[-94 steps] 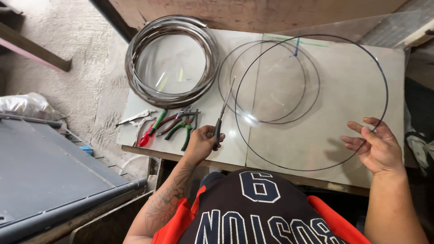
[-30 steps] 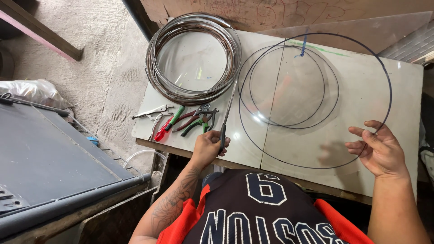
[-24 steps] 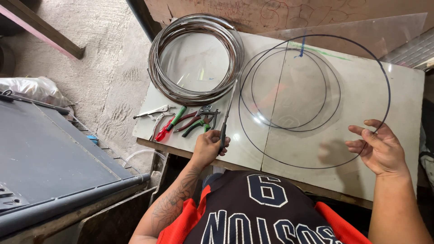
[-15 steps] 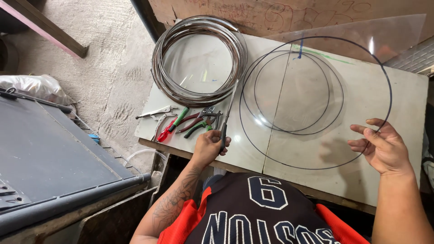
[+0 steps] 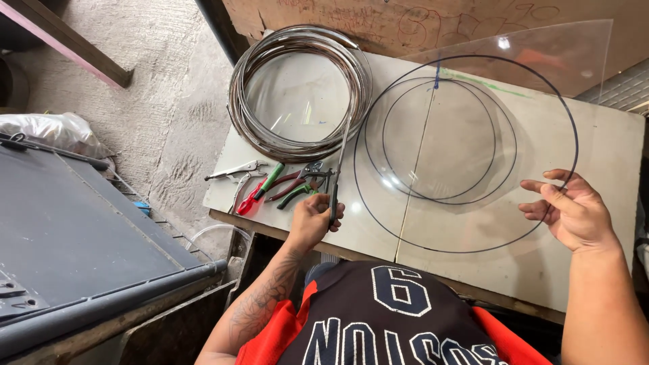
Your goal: Assembling face shields by shaping wire frames and trimming plastic visors
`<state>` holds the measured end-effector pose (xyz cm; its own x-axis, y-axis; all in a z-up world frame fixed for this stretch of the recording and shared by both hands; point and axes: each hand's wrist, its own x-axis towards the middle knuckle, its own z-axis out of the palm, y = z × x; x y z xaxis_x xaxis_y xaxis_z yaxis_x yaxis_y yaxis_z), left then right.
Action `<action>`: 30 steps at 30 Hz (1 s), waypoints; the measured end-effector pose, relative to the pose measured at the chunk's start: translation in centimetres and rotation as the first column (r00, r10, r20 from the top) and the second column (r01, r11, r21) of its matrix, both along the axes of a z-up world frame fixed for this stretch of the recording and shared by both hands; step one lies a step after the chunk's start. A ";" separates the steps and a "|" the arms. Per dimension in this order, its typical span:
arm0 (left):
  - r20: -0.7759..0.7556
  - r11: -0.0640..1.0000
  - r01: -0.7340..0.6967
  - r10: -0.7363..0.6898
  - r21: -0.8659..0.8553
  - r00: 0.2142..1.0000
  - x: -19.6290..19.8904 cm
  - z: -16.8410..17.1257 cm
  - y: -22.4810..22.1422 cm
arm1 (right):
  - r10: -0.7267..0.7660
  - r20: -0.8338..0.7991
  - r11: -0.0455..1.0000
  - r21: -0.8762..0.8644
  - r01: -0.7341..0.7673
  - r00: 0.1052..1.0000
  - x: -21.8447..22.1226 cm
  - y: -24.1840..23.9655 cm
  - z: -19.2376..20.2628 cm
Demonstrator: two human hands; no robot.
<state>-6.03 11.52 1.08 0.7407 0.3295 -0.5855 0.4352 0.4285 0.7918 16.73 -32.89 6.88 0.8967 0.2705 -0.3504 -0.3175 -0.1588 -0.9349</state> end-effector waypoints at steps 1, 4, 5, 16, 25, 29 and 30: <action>0.000 1.000 -0.003 0.003 0.000 1.000 0.0 0.4 0.2 | 0.003 0.000 1.000 0.000 -0.003 1.000 0.1 0.1 0.1; -0.014 1.000 0.012 -0.012 -0.001 1.000 0.1 1.1 0.7 | 0.003 -0.012 0.999 -0.035 -0.003 1.000 0.6 -0.1 -0.1; -0.006 1.000 0.014 -0.014 0.001 1.000 0.1 1.0 0.9 | 0.027 -0.003 0.999 -0.027 -0.027 1.000 0.8 -0.3 -0.3; 0.024 1.000 0.017 -0.017 -0.023 1.000 -0.2 0.0 2.9 | 0.117 -0.058 0.992 -0.029 -0.119 0.991 3.4 -0.8 -0.8; -0.035 0.992 0.100 -0.097 0.079 0.995 -0.4 1.4 4.9 | 0.190 -0.042 0.980 -0.046 -0.192 0.981 6.1 -0.2 0.2; 0.071 0.995 0.089 -0.092 0.041 0.993 -0.4 0.2 6.1 | 0.232 -0.025 0.971 -0.053 -0.233 0.972 7.8 1.0 0.9; 0.093 0.996 0.084 -0.088 0.041 0.992 -0.4 0.1 6.3 | 0.235 -0.019 0.970 -0.050 -0.236 0.972 8.3 1.2 1.1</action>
